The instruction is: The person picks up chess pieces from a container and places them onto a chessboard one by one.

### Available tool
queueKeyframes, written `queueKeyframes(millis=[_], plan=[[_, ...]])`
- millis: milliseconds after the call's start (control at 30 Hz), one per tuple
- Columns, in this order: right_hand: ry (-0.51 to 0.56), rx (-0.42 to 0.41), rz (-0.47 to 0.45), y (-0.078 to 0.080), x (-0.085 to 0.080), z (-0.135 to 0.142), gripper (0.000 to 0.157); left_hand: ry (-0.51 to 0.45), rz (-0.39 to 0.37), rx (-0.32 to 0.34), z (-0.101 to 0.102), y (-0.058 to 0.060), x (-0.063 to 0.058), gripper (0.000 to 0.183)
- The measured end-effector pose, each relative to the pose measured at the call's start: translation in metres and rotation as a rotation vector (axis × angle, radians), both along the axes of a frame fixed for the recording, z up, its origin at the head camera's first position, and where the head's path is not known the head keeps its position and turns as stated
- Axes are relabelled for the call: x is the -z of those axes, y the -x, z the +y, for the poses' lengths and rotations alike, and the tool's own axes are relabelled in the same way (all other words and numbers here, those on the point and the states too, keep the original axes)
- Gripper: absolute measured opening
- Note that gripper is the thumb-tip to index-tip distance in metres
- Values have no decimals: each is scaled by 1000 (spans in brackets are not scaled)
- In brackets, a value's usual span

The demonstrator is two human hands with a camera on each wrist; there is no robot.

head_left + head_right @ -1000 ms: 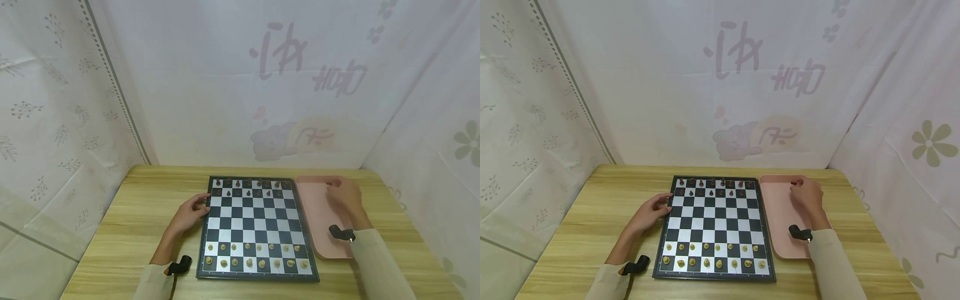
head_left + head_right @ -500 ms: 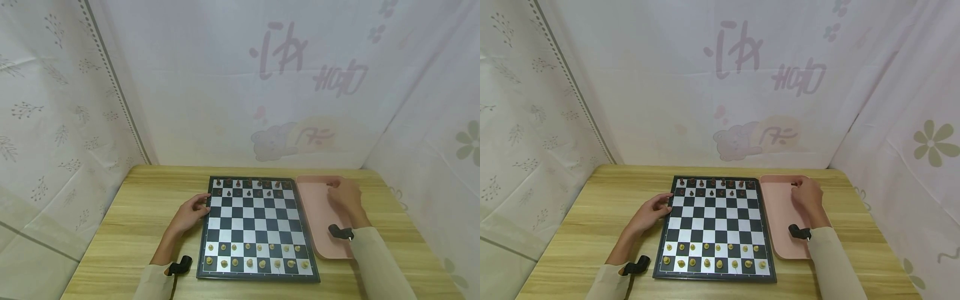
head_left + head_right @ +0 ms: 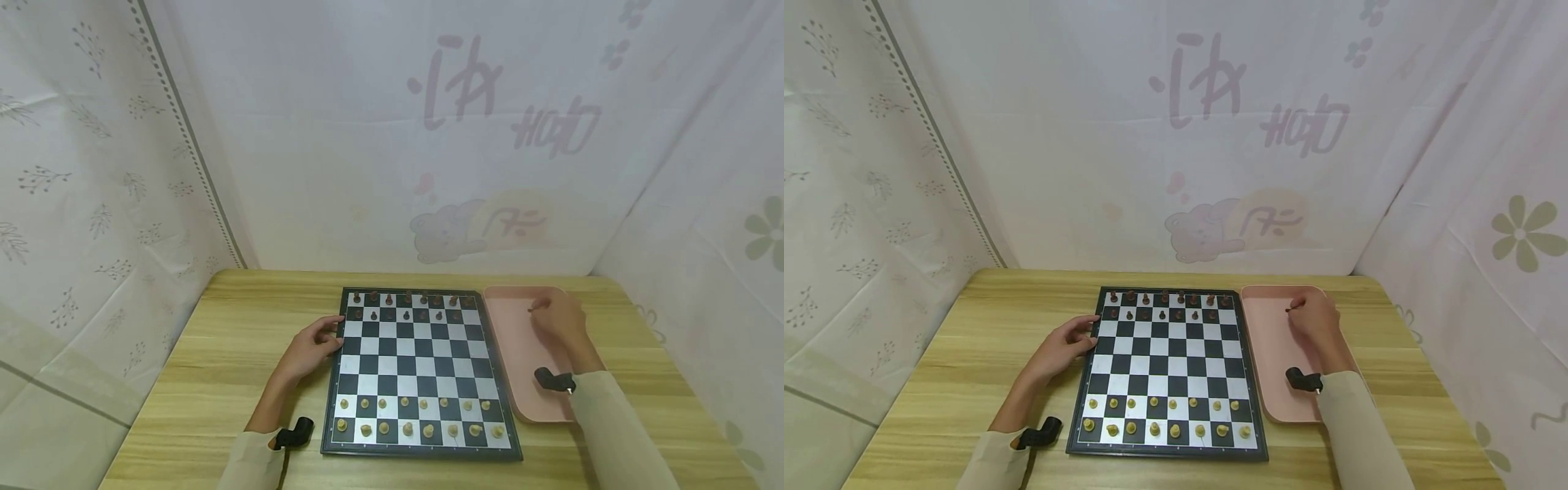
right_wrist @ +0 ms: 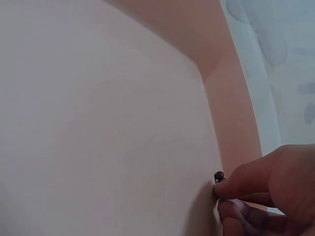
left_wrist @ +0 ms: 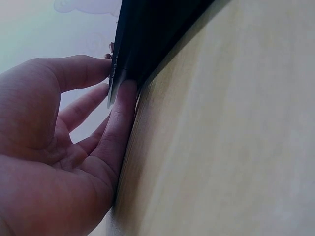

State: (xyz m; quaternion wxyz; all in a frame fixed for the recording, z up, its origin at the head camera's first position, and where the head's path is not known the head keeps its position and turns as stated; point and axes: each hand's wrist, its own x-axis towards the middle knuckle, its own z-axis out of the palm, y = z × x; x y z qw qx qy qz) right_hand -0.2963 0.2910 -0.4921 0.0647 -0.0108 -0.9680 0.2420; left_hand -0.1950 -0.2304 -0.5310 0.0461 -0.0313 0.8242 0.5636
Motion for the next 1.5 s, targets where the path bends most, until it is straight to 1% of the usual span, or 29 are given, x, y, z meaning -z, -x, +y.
queueKeyframes(millis=[233, 467, 567, 700, 867, 933, 1033, 1200, 1233, 1333, 1500], plan=[[12, -5, -34, 1, -1, -4, 18, 0, -3, -1, 0, -1, 0, 49], [73, -22, -18, 3, 0, -8, 21, -1, -4, -3, 1, 0, 0, 49], [94, -30, 0, 3, 2, -9, 23, 0, -5, -3, 1, 0, -1, 49], [84, -47, 44, 2, 3, -12, 23, 0, -3, -1, 1, 0, -1, 49], [94, -50, 41, -4, 0, -18, 27, 6, -2, 0, 1, 0, -1, 49], [92, -61, 60, -6, -2, -20, 28, 10, -4, -1, 1, 0, -1, 49], [65, -72, 107, -7, -4, -24, 26, 11, -6, -2, 0, -1, -1, 49], [64, -83, 166, -7, -7, -32, 19, 5, 3, 3, 0, 0, 0, 49], [79, -89, 171, -7, -7, -34, 18, 4, 6, 5, 0, 0, 1, 49], [106, -108, 160, -8, -10, -39, 17, 4, 11, 9, -1, 1, 1, 49], [168, -111, 74, -13, -17, -50, 21, 6, 10, 11, -1, 2, 2, 49]])
